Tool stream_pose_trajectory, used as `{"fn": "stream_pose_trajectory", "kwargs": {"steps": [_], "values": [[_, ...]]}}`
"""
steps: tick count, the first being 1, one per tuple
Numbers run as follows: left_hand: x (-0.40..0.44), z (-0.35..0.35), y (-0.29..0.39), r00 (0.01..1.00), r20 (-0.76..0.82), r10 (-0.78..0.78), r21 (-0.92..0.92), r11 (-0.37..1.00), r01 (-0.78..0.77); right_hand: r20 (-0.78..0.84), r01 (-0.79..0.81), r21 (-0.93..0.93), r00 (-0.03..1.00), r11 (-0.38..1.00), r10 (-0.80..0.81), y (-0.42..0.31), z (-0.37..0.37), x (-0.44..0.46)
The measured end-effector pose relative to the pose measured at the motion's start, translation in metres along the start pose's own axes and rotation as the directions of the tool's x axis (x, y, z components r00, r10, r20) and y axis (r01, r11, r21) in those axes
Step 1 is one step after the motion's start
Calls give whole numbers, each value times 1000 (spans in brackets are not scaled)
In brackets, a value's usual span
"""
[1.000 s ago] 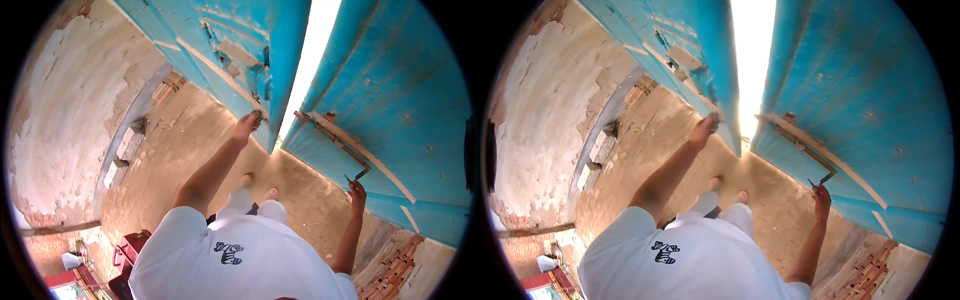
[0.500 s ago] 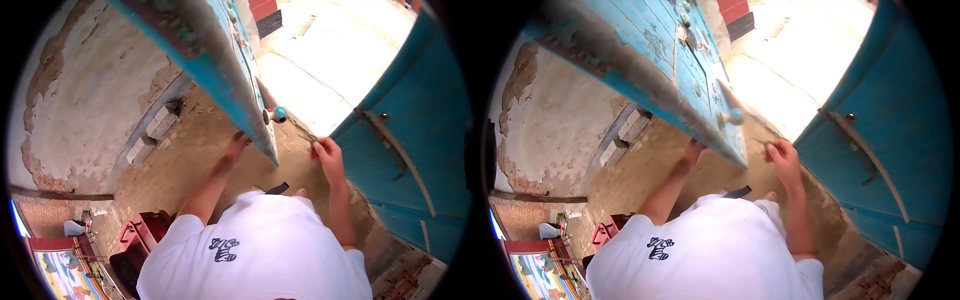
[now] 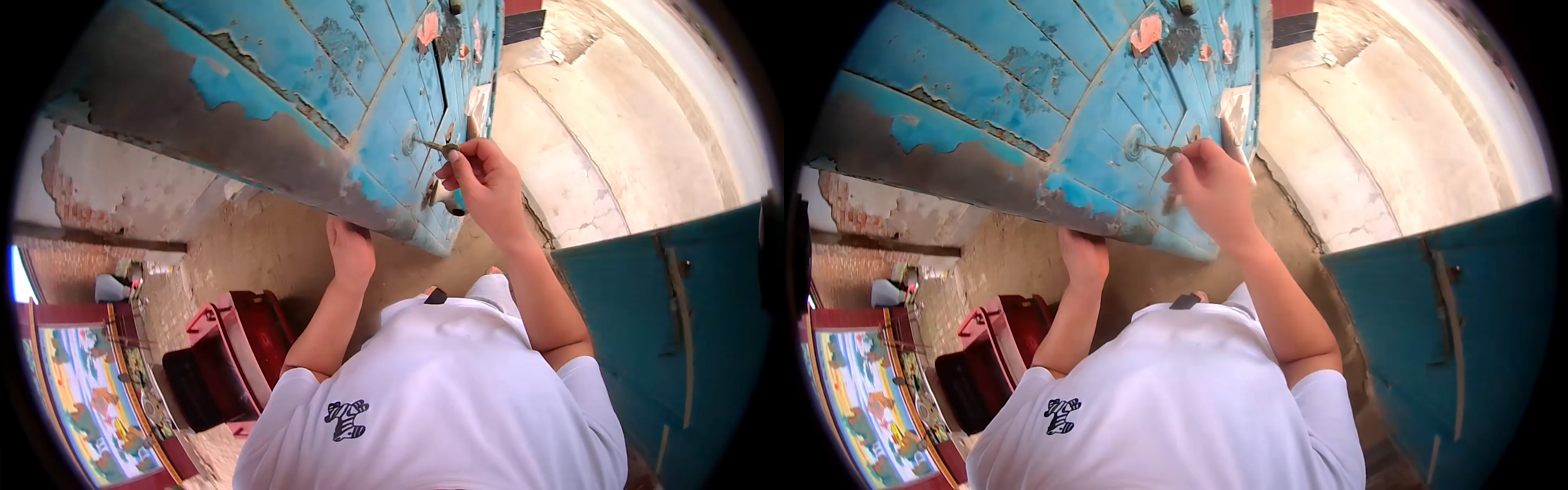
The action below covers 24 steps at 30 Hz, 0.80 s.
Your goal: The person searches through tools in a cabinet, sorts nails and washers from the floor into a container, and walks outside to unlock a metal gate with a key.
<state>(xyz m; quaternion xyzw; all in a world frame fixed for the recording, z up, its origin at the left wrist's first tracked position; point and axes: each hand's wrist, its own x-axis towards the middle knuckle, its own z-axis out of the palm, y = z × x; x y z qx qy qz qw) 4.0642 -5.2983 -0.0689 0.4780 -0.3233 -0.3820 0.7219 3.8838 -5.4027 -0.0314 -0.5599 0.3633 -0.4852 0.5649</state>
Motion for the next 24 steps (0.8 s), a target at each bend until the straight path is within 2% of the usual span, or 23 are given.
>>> {"fn": "stream_pose_trajectory", "kwargs": {"steps": [3, 6, 9, 13, 16, 19, 22, 24], "values": [[5, 4, 3, 993, -115, 21, -78, 996, -30, 93, -113, 83, 990, 990, 105, 7, 3, 20], [10, 11, 5, 967, -250, 44, -116, 990, -75, 134, 34, -45, 991, 998, -28, 16, 4, 32], [13, 10, -2, 948, -307, 85, -138, 981, -133, 192, 410, -262, 909, 874, -369, 14, 3, 34], [13, -1, -11, 902, -424, 79, -141, 978, -152, 252, 542, -292, 839, 788, -483, 12, 7, 37], [11, 3, -12, 965, -190, 183, -110, 972, -206, 355, 638, -398, 770, 659, -531, -2, 0, 41], [16, 11, -11, 925, -346, 156, -97, 975, -201, 392, 632, -395, 772, 666, -500, 2, 0, 46], [16, 13, -11, 928, -336, 158, -104, 974, -203, 438, 654, -464, 755, 598, -488, 6, 6, 47], [16, 21, -5, 942, -304, 145, -135, 972, -193, 437, 647, -462, 761, 606, -479, 1, 5, 47]]}}
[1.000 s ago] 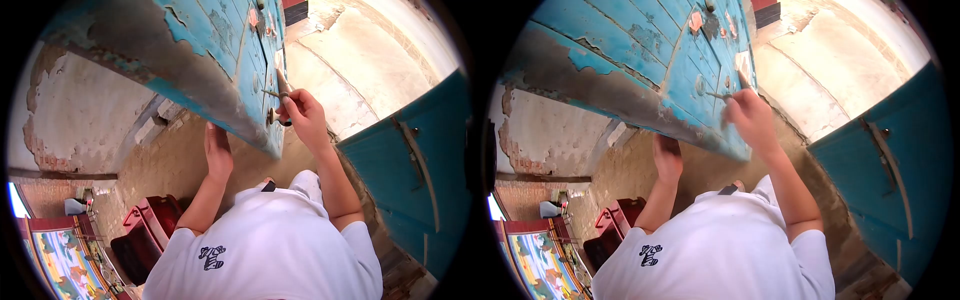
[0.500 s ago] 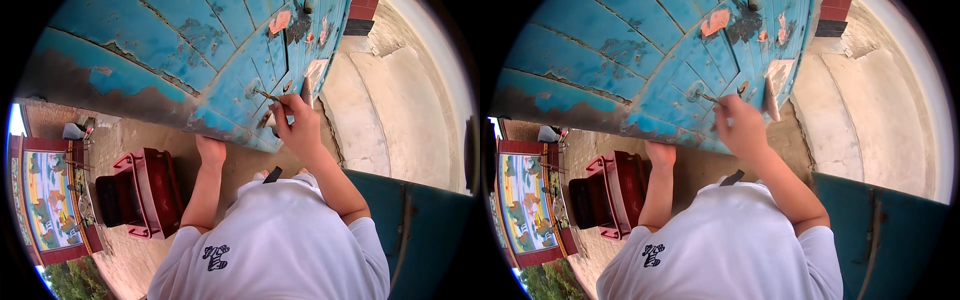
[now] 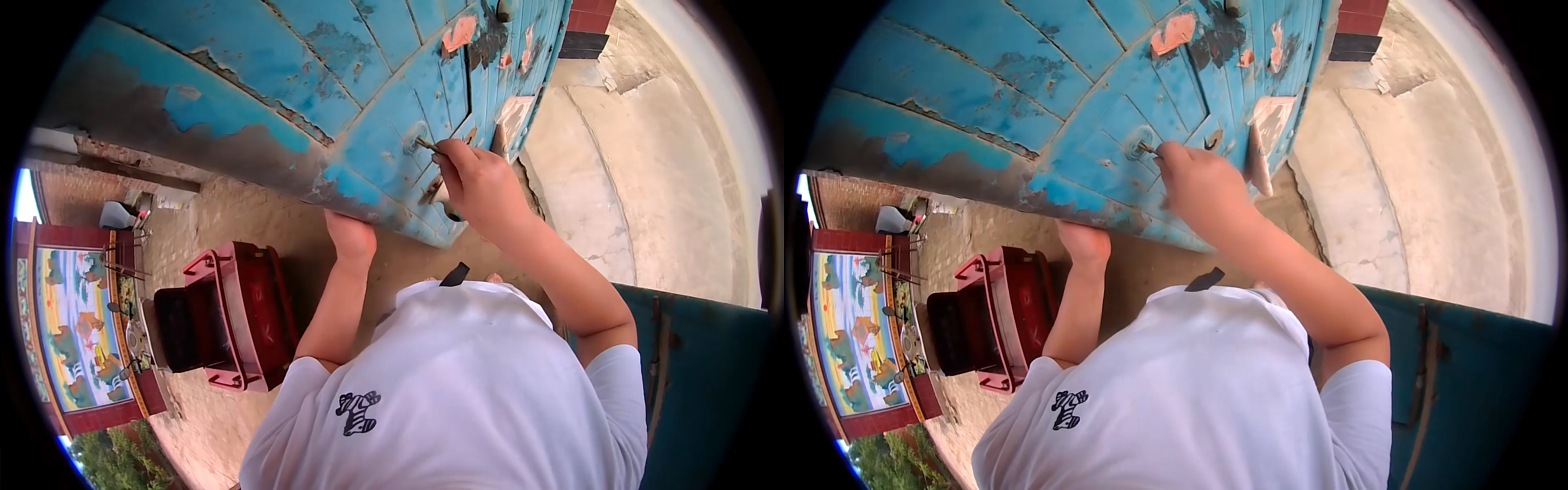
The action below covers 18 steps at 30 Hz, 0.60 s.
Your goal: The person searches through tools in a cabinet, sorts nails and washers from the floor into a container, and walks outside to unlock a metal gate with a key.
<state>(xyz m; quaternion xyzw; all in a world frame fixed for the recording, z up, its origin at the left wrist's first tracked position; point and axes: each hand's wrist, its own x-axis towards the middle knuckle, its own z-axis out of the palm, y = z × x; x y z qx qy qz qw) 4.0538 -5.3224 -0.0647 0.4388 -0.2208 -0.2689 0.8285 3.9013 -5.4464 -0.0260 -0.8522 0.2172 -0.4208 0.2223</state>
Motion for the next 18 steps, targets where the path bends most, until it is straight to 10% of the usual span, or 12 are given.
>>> {"fn": "stream_pose_trajectory", "kwargs": {"steps": [4, 5, 7, 8, 11, 15, 18], "values": [[1, 1, -3, 999, 18, 41, 9, 999, -41, 96, -49, -72, 994, 996, 56, -5, -1, 10], [1, 3, -5, 996, 46, 73, 28, 997, -74, 214, -363, 208, 923, 908, 320, -7, -4, 13], [0, 6, -5, 985, 99, 141, 61, 987, -147, 597, -814, 512, 566, 273, 568, -16, -14, 23], [2, 5, -5, 981, 125, 146, 113, 981, -160, 687, -794, 607, 549, 38, 477, -9, -11, 21], [4, 1, -3, 977, 171, 124, 191, 969, -156, 714, -797, 593, 457, -112, 530, -22, -10, 25], [5, 8, 13, 987, 160, 33, 133, 990, -55, 626, -786, 452, 617, 423, 477, -20, -13, 26], [7, 6, 16, 988, 151, 19, 27, 999, -23, 350, -289, 45, 901, 956, 256, -8, -3, 20]]}}
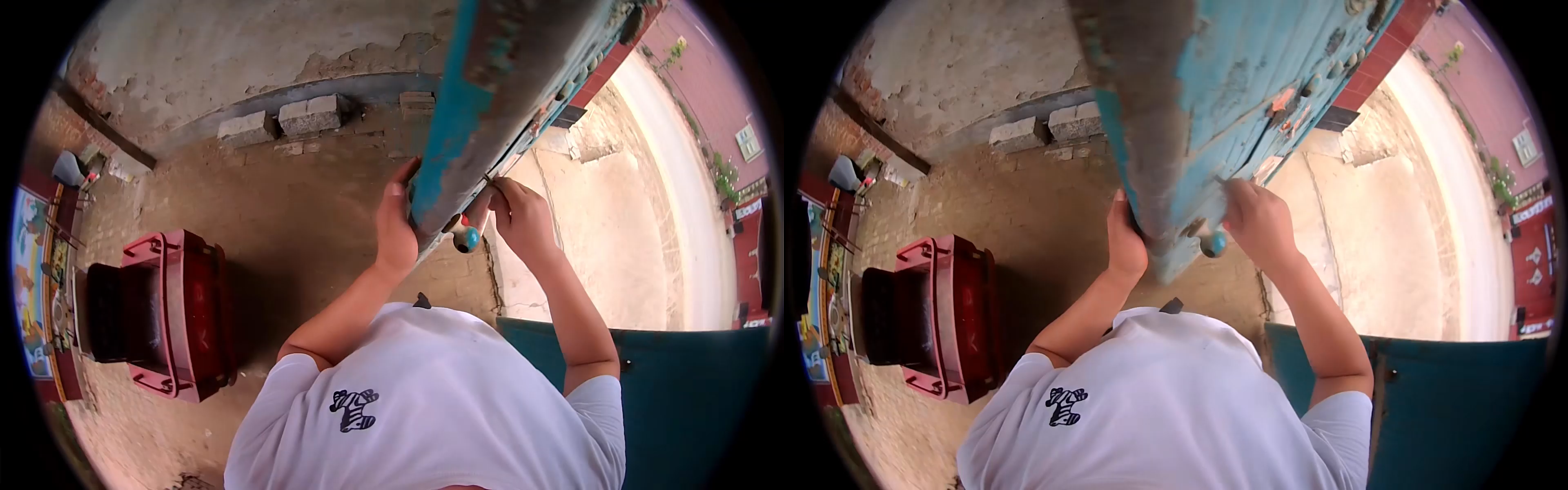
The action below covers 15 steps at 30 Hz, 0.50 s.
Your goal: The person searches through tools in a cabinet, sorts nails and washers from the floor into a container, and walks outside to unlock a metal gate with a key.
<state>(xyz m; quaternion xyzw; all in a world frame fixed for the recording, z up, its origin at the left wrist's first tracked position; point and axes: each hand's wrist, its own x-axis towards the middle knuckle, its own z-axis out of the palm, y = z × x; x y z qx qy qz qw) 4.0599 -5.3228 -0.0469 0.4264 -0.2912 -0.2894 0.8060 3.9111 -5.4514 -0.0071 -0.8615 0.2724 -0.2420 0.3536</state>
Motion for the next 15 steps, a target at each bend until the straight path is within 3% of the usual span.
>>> {"fn": "stream_pose_trajectory", "kwargs": {"steps": [1, 2, 3, 4, 5, 6, 7, 9, 10, 11, 12, 13, 14, 15], "values": [[0, -3, 0, 1000, 0, 0, -50, 999, 0, -65, 145, -240, 984, 960, -165, 2, 3, -1], [-1, -9, 1, 999, -15, 36, 56, 998, -35, -83, 267, -467, 936, 843, -342, 1, 4, -2], [-2, -19, 4, 997, -31, 70, 162, 985, -64, -70, 85, -138, 993, 987, -95, -3, 5, -4], [-4, -27, 4, 994, -47, 103, 266, 960, -87, 28, -154, 182, 988, 971, 151, -6, 4, -5], [-4, -36, 3, 996, -78, 50, 225, 974, -32, 193, -409, 441, 913, 799, 360, -10, 3, -5], [-6, -46, 1, 995, -104, -8, 179, 984, 27, 394, -498, 635, 867, 591, 306, -18, 1, -3], [-8, -54, -2, 990, -124, -71, 132, 987, 87, 467, -568, 704, 822, 427, 325, -23, 2, -3], [-11, -72, -9, 981, -154, -115, 75, 989, 128, 621, -608, 783, 776, -129, 115, 8, -4, -4], [-12, -80, -13, 977, -160, -142, 48, 987, 151, 486, -538, 822, 835, 190, 259, 8, -1, -5], [-12, -88, -15, 973, -175, -153, 50, 985, 164, 308, -446, 743, 890, 499, 337, 7, 3, -6], [-11, -96, -16, 969, -184, -165, 55, 983, 178, 113, -341, 558, 934, 757, 338, 4, 8, -7], [-10, -102, -19, 966, -189, -177, 62, 979, 192, -71, -234, 290, 962, 928, 265, 2, 8, -10], [-9, -107, -23, 962, -189, -196, 46, 977, 208, 23, 43, -469, 999, 882, -37, 2, -5, -13], [-6, -110, -26, 960, -184, -213, 32, 974, 222, 24, 29, -484, 1000, 875, -20, -10, -25, -66]]}}
